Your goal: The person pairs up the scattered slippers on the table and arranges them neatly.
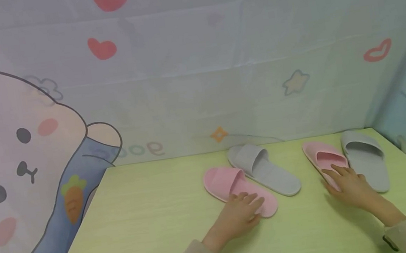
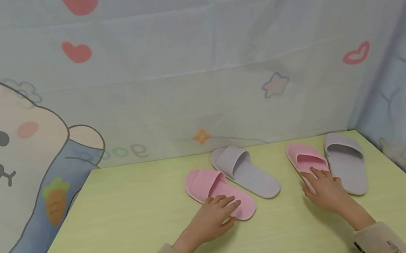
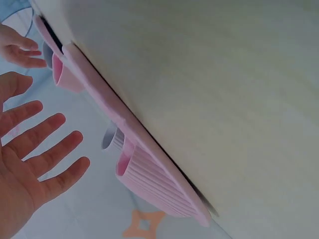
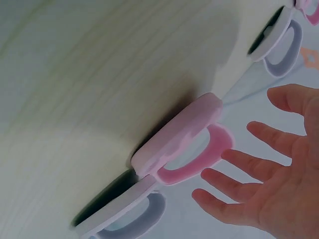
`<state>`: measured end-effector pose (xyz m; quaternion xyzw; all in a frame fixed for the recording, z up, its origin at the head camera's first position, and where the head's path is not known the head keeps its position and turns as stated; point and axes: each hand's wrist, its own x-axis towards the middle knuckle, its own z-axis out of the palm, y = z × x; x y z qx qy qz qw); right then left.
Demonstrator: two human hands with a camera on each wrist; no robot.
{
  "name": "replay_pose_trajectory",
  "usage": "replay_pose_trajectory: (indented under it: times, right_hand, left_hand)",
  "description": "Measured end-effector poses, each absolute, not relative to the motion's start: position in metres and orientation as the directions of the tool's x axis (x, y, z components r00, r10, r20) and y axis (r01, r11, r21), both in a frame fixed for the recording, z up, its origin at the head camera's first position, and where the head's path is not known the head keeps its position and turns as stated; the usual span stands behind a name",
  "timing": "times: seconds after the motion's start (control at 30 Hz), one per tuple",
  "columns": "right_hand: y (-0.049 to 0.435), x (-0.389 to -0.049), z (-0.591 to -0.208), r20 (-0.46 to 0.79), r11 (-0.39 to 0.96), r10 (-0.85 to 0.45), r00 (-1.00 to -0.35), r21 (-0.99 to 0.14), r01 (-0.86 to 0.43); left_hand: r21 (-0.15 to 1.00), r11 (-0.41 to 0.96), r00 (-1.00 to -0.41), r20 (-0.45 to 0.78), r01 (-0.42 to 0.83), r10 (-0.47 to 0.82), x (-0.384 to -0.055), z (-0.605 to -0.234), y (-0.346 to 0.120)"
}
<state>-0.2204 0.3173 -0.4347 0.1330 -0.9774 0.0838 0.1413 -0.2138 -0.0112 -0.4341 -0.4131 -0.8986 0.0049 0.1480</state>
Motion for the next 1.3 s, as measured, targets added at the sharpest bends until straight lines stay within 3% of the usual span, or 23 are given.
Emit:
replay_pose_trajectory:
  times: [0.9, 1.3]
  right_hand:
    - [0.324, -0.227, -0.439, 0.232, 0.952, -0.264, -0.936, -0.091, -0.291]
    - [0.331, -0.233, -0.448, 0.211, 0.958, -0.250, -0.945, -0.086, -0.273]
  left_hand:
    - [-0.233, 0.598, -0.585, 0.130, 0.766, 0.800, -0.219, -0.432, 0.003]
    - [-0.238, 0.616, -0.615, 0.088, 0.751, 0.784, -0.222, -0.435, 0.006]
